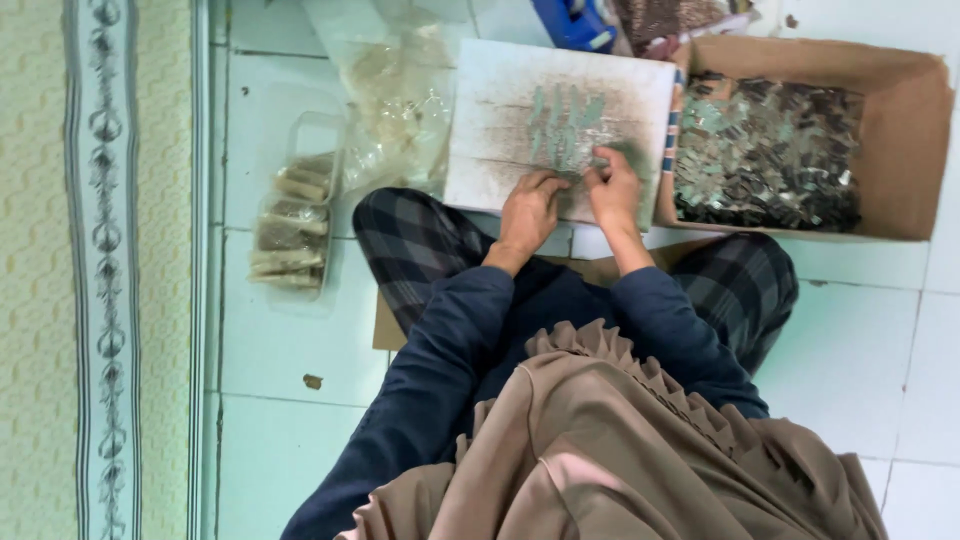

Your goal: The person sits on the floor and sorts small electronic components from a cardboard box onto a white board. They pick up individual pieces, arrange them in rows, and then place them into a small plastic bag before sealing it.

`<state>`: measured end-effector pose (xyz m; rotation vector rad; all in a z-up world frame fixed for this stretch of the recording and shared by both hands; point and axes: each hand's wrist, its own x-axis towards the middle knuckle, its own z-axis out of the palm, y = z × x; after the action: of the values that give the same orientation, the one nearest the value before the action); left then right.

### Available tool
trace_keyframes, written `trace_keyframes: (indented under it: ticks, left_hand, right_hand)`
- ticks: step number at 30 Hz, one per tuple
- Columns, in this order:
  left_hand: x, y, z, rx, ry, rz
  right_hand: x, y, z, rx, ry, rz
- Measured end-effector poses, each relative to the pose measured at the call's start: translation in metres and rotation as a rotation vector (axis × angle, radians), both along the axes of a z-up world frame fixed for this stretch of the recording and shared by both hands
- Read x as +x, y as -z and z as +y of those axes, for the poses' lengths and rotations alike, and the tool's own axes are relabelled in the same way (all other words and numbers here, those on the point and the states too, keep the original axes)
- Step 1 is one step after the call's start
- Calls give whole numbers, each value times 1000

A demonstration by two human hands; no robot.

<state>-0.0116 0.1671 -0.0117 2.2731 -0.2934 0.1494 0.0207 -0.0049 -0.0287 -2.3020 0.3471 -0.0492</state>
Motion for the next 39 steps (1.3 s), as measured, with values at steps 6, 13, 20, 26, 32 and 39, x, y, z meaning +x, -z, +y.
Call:
trace_keyframes:
  ticks: [6, 13, 20, 26, 32, 39]
  left_hand:
    - [7, -4, 80, -48, -178, 18]
    - [13, 21, 204, 139, -505, 153]
    - [33, 35, 228, 327, -524, 428]
    - [49, 46, 215, 597, -609, 368]
    - [35, 25, 220, 461, -645, 0]
    - [-10, -109, 231, -325, -470, 146]
  right_hand:
    - [7, -23, 89, 93, -230, -121]
    - [35, -7, 213, -156, -782, -454]
    - [25, 2, 238, -428, -879, -535]
    - [26, 14, 238, -431, -850, -549]
    - [26, -10, 239, -438, -852, -515]
    - [24, -48, 230, 287, -521, -300]
